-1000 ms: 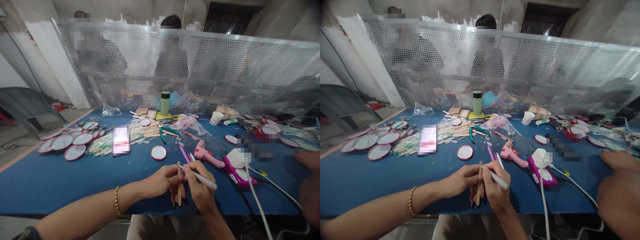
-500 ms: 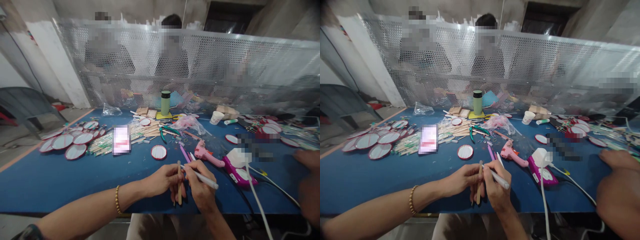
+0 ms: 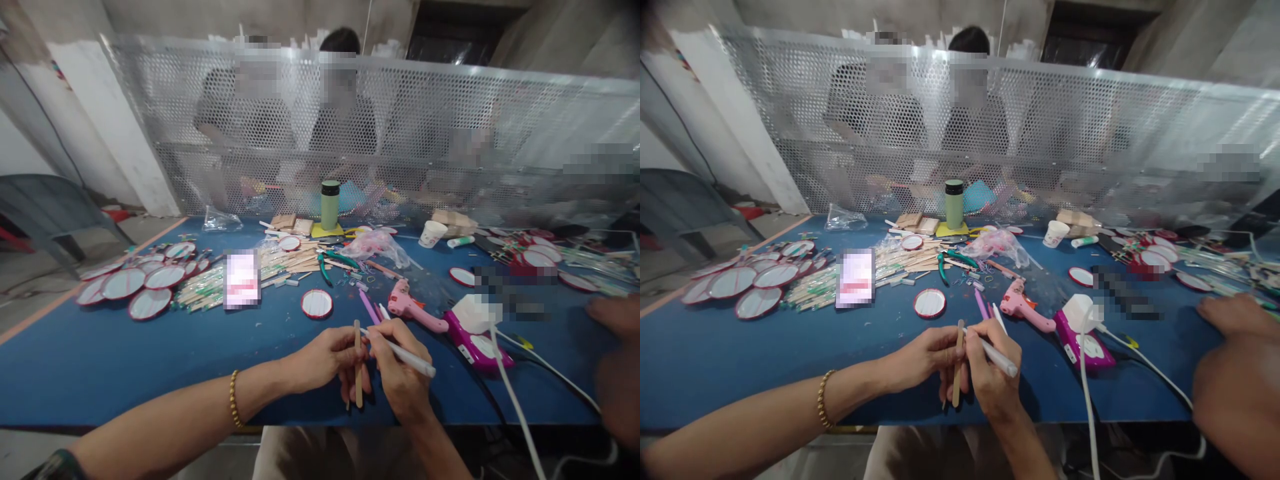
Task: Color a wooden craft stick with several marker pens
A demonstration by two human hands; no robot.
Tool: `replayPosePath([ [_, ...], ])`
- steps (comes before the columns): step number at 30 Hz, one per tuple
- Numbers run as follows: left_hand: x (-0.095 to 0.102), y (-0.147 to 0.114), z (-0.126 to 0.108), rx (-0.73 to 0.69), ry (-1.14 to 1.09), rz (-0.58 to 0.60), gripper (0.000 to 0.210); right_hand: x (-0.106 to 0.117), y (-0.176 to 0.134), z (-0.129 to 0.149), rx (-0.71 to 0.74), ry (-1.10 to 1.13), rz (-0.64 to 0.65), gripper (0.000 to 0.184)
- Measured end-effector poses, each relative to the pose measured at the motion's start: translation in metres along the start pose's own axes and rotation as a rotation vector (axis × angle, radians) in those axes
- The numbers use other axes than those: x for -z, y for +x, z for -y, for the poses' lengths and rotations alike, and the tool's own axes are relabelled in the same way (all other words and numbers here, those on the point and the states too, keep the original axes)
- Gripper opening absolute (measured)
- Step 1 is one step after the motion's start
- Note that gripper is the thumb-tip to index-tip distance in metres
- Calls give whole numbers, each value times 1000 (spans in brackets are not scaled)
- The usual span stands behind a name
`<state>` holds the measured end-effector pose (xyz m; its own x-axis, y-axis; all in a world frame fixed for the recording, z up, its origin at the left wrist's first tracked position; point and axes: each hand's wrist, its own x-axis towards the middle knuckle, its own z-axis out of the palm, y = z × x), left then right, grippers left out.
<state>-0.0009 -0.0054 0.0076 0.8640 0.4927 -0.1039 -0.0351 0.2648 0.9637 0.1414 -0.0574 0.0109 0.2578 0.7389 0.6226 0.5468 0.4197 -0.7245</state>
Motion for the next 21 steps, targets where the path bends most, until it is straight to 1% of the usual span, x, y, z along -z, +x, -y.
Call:
replayPosePath([
  [5,1,-1,0,-9,-1,5,52,0,1,0,9,2,-1,26],
  [14,-1,-1,-2,-9,11,-5,53,0,0,0,23,-11,16,28],
  [21,0,0,-1,-6,-6,2,53,0,-3,-4,37,-47,-54,25],
])
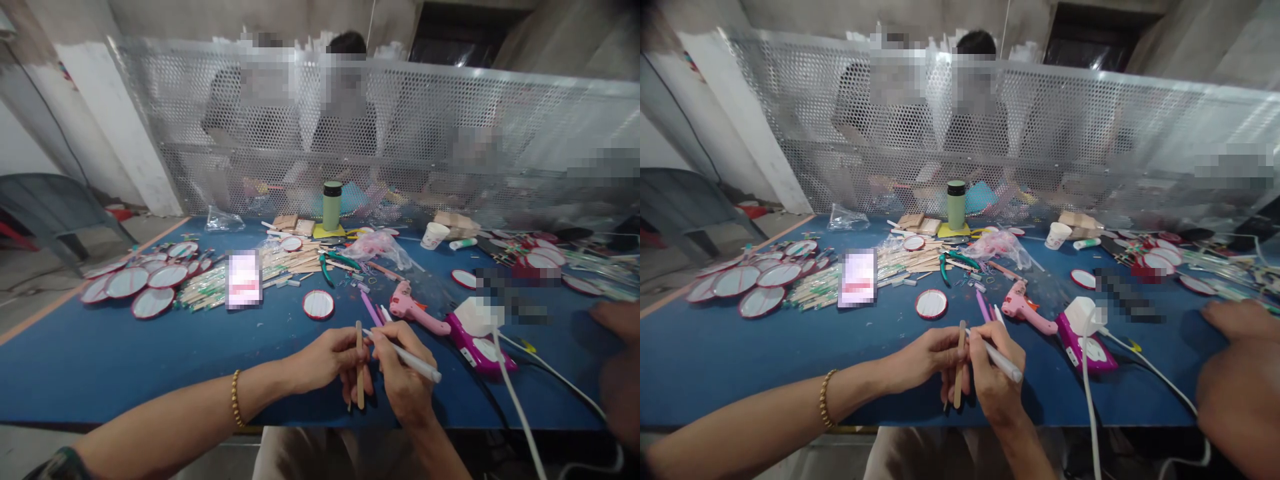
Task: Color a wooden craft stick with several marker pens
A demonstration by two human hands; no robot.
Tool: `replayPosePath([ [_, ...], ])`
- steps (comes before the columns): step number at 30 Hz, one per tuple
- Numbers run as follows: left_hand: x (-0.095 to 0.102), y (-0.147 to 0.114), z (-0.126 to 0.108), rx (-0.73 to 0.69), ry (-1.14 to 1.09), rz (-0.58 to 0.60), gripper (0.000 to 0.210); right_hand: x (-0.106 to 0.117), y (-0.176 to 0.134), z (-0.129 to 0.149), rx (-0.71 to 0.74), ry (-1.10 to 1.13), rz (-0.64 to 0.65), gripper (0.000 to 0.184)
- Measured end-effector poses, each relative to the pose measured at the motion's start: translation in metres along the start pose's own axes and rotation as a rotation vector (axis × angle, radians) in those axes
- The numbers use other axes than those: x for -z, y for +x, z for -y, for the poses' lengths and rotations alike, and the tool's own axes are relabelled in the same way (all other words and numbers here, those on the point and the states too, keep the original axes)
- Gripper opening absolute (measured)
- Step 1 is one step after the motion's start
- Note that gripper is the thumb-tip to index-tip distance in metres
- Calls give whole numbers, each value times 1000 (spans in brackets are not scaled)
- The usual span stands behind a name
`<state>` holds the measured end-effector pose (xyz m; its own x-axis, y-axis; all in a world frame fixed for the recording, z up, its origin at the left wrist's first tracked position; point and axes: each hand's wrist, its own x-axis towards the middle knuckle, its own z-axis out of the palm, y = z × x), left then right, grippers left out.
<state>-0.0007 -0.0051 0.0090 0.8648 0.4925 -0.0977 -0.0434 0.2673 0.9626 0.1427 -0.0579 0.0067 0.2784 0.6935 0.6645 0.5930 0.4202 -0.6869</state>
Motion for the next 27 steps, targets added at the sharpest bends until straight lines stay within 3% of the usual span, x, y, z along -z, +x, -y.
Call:
replayPosePath([
  [27,-2,-1,-1,-1,17,-23,58,0,4,6,35,15,26,26],
])
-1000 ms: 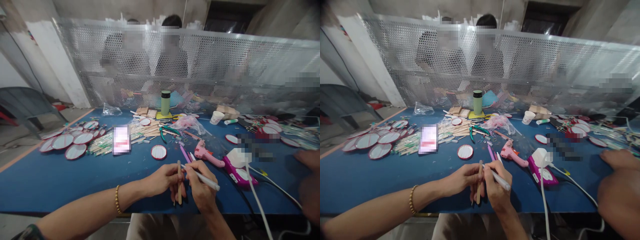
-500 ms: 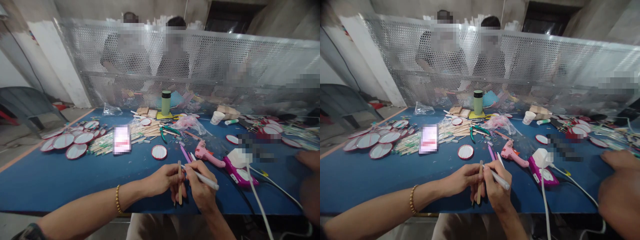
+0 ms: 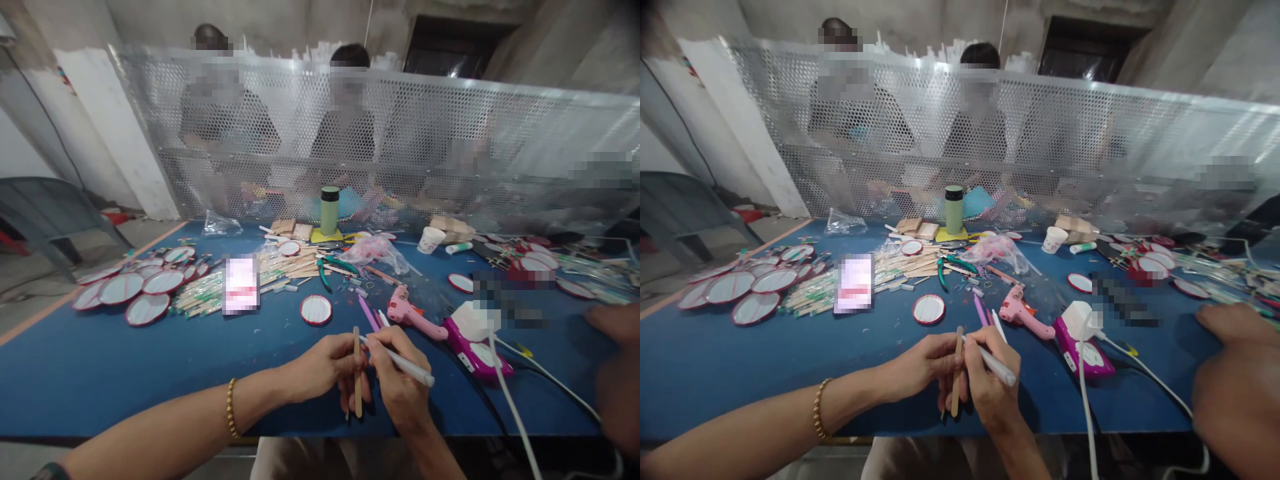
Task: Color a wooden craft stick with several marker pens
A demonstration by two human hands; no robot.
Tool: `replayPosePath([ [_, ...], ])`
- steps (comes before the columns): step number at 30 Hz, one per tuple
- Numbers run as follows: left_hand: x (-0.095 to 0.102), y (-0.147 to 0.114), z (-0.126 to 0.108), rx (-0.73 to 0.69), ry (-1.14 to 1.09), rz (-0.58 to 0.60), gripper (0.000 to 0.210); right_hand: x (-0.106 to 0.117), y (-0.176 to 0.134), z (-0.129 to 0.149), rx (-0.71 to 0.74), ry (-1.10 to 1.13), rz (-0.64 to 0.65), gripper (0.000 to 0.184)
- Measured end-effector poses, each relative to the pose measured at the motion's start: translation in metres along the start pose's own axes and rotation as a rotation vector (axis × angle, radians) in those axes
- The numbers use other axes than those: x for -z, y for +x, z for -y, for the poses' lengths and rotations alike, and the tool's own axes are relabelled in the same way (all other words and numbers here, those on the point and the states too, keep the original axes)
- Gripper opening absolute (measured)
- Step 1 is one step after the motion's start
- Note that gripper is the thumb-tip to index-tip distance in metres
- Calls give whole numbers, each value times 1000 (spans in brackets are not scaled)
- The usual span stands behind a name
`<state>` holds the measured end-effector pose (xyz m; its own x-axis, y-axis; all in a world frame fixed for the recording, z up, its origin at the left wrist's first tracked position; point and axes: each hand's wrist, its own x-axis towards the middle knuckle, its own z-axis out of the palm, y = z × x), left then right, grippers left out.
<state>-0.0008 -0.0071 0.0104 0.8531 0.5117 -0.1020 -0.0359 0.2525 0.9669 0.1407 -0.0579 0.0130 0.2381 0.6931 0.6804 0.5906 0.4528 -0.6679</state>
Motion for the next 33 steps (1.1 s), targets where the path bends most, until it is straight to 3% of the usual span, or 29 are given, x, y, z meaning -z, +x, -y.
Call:
replayPosePath([
  [21,0,1,2,2,-12,0,57,0,0,0,-17,-3,16,29],
  [33,1,0,1,8,-33,4,52,2,-2,-1,-54,-26,-39,26],
])
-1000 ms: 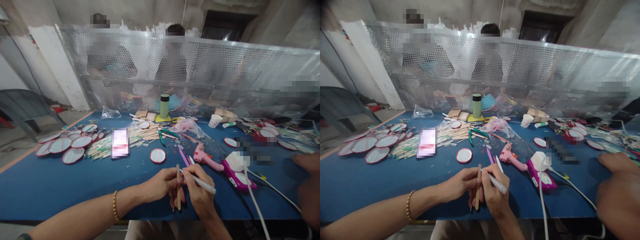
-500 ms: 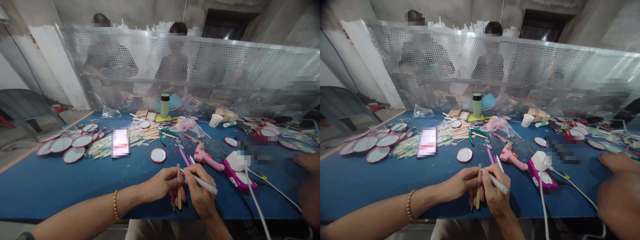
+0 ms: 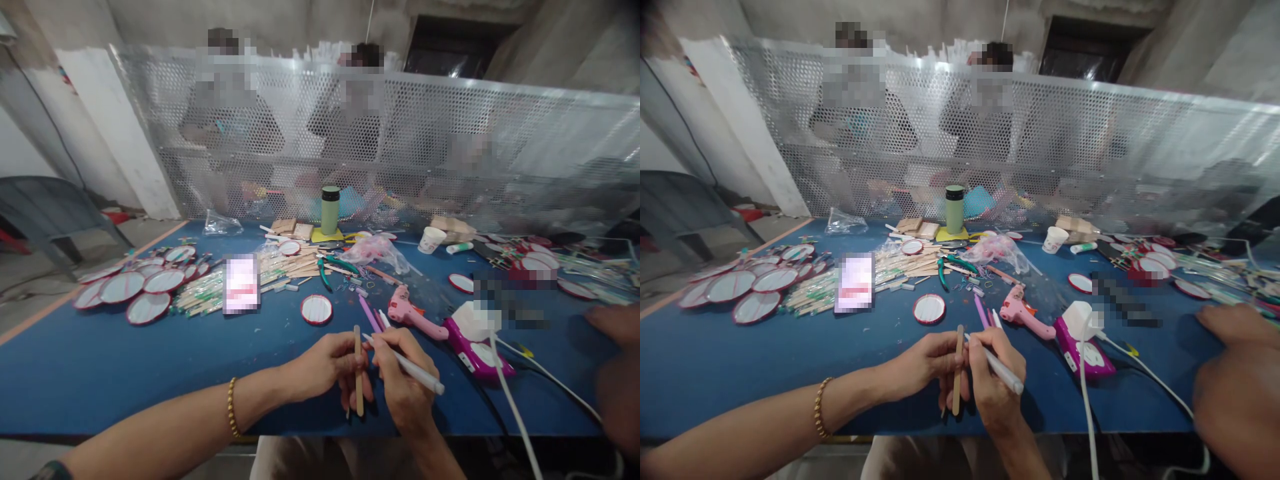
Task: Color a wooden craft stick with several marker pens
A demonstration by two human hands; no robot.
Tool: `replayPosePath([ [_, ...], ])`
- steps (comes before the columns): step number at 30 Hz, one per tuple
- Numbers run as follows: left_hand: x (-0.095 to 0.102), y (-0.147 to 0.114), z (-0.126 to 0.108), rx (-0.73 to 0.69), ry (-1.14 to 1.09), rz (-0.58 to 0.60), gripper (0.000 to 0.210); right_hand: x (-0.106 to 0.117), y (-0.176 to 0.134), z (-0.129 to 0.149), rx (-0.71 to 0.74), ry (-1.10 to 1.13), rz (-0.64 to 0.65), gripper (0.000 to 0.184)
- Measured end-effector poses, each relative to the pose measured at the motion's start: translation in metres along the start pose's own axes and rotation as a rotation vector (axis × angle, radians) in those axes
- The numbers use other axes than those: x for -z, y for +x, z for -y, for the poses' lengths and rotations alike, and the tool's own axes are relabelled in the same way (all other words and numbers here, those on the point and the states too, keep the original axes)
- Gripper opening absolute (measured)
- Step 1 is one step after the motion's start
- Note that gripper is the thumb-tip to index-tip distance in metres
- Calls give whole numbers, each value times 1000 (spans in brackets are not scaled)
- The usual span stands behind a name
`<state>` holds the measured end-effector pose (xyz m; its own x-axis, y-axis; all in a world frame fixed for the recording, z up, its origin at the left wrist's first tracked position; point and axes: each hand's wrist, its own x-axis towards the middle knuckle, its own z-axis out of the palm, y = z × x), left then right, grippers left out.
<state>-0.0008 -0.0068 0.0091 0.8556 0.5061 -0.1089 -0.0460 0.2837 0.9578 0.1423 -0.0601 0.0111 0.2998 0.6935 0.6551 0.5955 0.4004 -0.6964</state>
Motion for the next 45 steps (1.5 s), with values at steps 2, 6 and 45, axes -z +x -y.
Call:
replayPosePath([
  [2,0,0,0,5,-11,-4,51,0,0,0,7,9,-13,25],
  [6,-1,-1,-2,24,7,-17,55,-2,-2,-1,13,48,-28,23],
  [45,-1,1,1,-3,33,-9,56,0,1,0,-11,55,85,25],
])
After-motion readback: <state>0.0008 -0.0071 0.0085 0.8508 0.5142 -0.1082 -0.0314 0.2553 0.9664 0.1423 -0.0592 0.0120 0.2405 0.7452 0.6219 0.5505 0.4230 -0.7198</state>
